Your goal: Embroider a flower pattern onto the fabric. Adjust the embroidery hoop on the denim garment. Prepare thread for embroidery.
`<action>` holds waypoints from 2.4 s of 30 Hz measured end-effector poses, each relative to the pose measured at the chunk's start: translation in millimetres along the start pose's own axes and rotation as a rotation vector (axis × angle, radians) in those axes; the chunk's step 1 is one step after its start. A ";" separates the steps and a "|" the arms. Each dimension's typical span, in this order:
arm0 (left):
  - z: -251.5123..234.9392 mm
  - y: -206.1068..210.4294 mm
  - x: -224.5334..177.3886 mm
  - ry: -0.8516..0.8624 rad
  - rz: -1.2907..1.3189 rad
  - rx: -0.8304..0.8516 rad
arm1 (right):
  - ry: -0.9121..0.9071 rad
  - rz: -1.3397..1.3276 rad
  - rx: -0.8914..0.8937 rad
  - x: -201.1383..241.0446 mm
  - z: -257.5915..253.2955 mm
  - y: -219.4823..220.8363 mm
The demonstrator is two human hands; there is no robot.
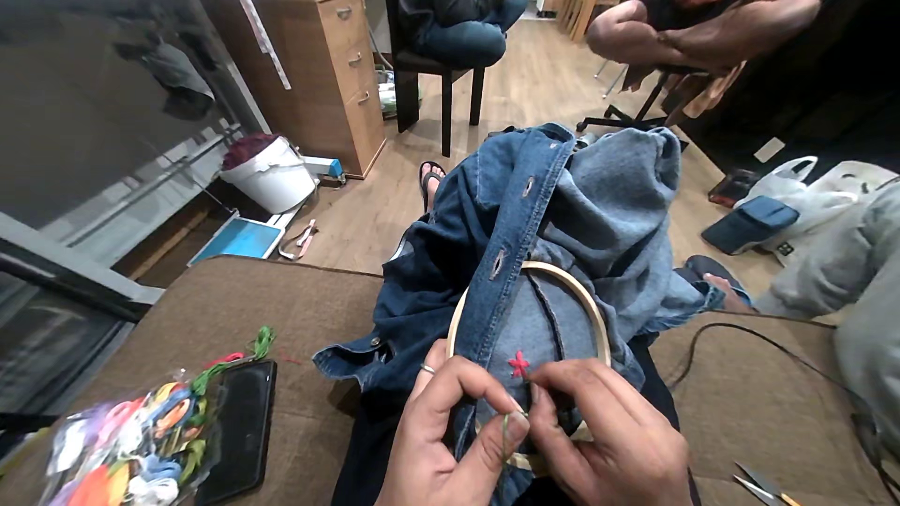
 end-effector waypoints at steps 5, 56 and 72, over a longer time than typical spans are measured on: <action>0.3 0.4 0.7 0.003 -0.005 0.006 | -0.008 -0.001 -0.002 -3.9 -0.1 3.4; -9.9 -23.8 -26.3 -0.094 0.169 -0.001 | -0.004 -0.158 0.092 -23.5 16.6 -41.9; -14.7 5.6 -45.2 0.347 0.039 0.201 | 1.160 -1.255 -0.126 -27.5 38.3 -23.9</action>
Point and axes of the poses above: each hand's wrist, its own z-axis away from the middle knuckle, its own y-axis out of the palm, x = y × z, the point moved 1 cm from there along -z, towards the middle knuckle, and after that the axes turned 8 degrees about -x, right-handed, at the moved point
